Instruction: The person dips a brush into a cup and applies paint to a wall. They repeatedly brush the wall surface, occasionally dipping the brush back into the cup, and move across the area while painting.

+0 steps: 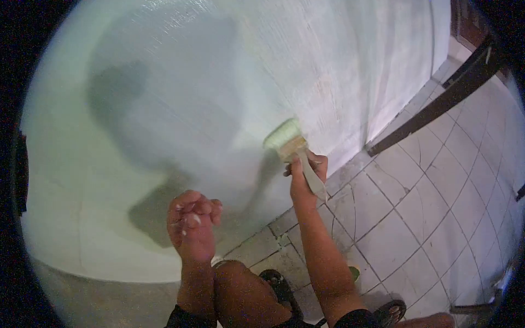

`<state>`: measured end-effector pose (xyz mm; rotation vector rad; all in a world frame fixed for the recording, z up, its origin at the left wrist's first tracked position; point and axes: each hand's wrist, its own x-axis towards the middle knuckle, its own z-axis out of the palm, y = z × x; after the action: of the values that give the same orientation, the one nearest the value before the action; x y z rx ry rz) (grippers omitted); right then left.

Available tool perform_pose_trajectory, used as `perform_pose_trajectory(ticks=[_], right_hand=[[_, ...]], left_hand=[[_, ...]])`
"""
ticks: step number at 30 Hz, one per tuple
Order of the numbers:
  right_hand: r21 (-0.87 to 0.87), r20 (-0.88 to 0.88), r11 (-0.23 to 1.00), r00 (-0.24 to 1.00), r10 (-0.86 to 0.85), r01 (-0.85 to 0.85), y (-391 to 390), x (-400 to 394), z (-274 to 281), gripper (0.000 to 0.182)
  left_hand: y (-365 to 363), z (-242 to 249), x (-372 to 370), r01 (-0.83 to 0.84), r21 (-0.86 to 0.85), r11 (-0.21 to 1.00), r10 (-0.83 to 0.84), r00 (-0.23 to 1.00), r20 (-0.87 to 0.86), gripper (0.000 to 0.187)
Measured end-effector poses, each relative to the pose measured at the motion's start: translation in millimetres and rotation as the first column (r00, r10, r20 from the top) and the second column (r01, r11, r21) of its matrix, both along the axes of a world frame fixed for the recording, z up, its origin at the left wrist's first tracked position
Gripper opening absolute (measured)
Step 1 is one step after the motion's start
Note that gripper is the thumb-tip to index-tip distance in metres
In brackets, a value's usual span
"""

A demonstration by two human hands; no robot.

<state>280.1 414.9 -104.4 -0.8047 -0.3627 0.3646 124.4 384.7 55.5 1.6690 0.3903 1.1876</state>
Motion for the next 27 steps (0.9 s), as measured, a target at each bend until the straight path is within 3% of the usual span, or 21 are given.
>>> perform_pose_trajectory(ticks=[2,4,6,10,14,18,19,21,22,25,27], right_hand=[[-0.107,-0.101,0.993,0.994,0.031,-0.042,-9,1,-25,0.023],[-0.165,-0.069,0.986,0.998,-0.01,-0.001,-25,2,-39,0.021],[-0.334,-0.166,0.941,0.979,-0.117,0.056,-40,7,-47,0.018],[-0.421,-0.147,0.902,0.974,-0.17,0.093,-48,2,-46,0.018],[-0.304,-0.022,0.941,0.987,-0.16,0.146,-9,-8,18,0.015],[0.187,-0.297,0.981,0.955,0.016,0.042,-13,0,119,0.018],[0.166,-0.303,0.985,0.953,0.018,0.034,-20,3,131,0.018],[0.306,-0.231,0.951,0.965,0.123,-0.048,-27,6,145,0.019],[0.306,-0.226,0.95,0.965,0.133,-0.059,-27,4,139,0.019],[0.055,-0.183,0.998,0.982,0.052,-0.042,-15,-10,72,0.019],[-0.032,-0.299,0.999,0.954,0.032,-0.043,-16,-23,16,0.019]], left_hand=[[1,3,-10,-0.031,-0.023,0.999,0.031,0.999,-0.015,0.032],[-1,6,-22,-0.066,-0.048,0.997,0.065,0.998,-0.022,0.034],[-4,12,-30,-0.144,-0.111,0.983,0.142,0.99,-0.023,0.038],[-17,17,-48,-0.128,-0.071,0.989,0.127,0.992,-0.016,0.041],[-28,23,-56,-0.124,0.023,0.992,0.126,0.99,-0.068,0.038],[-33,24,-59,-0.151,-0.055,0.987,0.151,0.989,-0.003,0.041],[-35,23,-59,-0.16,-0.074,0.984,0.16,0.987,-0.012,0.041],[-34,24,-59,-0.153,0.001,0.988,0.153,0.987,-0.054,0.041],[-35,24,-61,-0.163,0.0,0.987,0.162,0.986,-0.049,0.041],[-38,25,-67,-0.13,0.01,0.991,0.13,0.99,-0.053,0.042],[-41,28,-73,-0.131,0.008,0.991,0.131,0.991,-0.034,0.043]])
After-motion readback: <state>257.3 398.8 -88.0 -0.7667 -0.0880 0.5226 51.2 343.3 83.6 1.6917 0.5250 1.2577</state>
